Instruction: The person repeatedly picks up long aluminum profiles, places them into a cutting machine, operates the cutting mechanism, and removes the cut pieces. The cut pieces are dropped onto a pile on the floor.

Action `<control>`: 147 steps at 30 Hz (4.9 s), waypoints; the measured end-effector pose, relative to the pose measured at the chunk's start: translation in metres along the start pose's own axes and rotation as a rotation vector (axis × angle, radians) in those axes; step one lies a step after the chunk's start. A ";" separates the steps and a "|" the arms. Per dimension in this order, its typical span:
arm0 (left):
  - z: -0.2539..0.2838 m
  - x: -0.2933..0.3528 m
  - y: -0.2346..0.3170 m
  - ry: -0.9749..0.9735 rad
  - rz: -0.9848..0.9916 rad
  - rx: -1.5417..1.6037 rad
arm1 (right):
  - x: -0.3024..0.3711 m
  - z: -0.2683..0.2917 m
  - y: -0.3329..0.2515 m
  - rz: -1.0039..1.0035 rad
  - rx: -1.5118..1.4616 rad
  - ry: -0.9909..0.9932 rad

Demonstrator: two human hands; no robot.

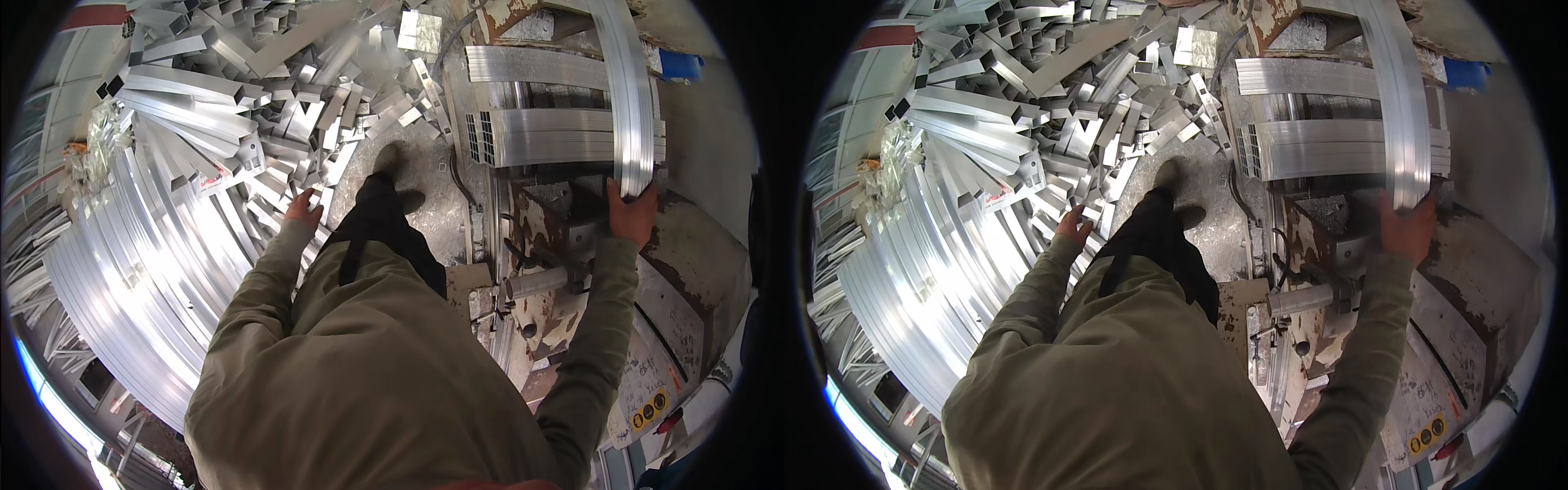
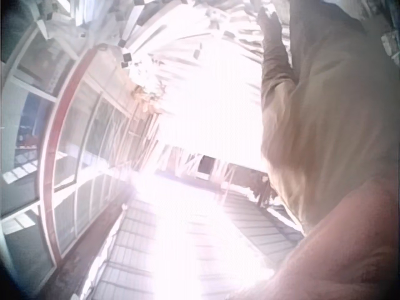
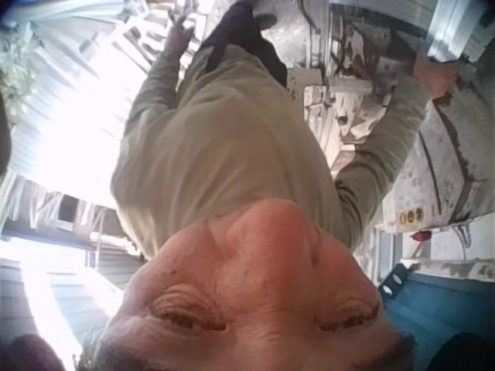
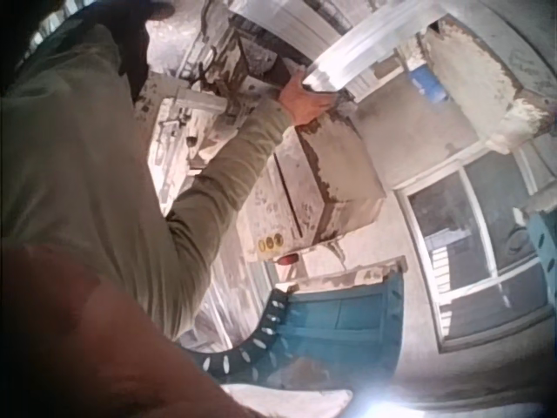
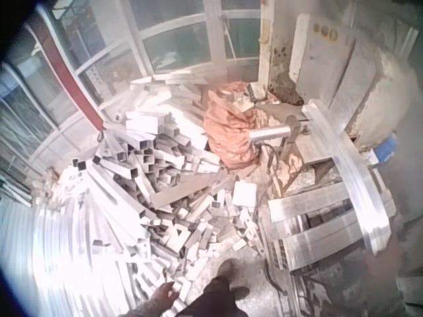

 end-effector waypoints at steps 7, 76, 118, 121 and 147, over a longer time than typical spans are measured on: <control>0.022 -0.028 0.017 0.183 -0.007 0.198 | -0.002 0.002 0.001 0.071 -0.048 0.122; 0.222 -0.937 0.457 0.178 -0.288 -0.485 | -0.134 -0.025 -0.143 -0.053 0.161 -0.045; 0.316 -0.744 0.395 0.646 -0.565 1.525 | -0.134 -0.027 -0.134 0.053 0.102 -0.039; 0.311 -0.682 0.391 0.478 -0.593 1.442 | -0.134 -0.025 -0.138 0.083 0.117 -0.037; 0.208 -0.503 0.586 -0.191 -0.817 0.386 | -0.144 -0.009 -0.157 0.124 -0.096 -0.036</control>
Point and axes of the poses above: each hand's wrist, its own x-axis away from the middle knuckle, its own z-axis out of the back of the hand, y = z × x, the point moved 5 cm from there along -x, towards the middle knuckle, and after that the axes turned 12 degrees about -z, right-handed, at the moved point
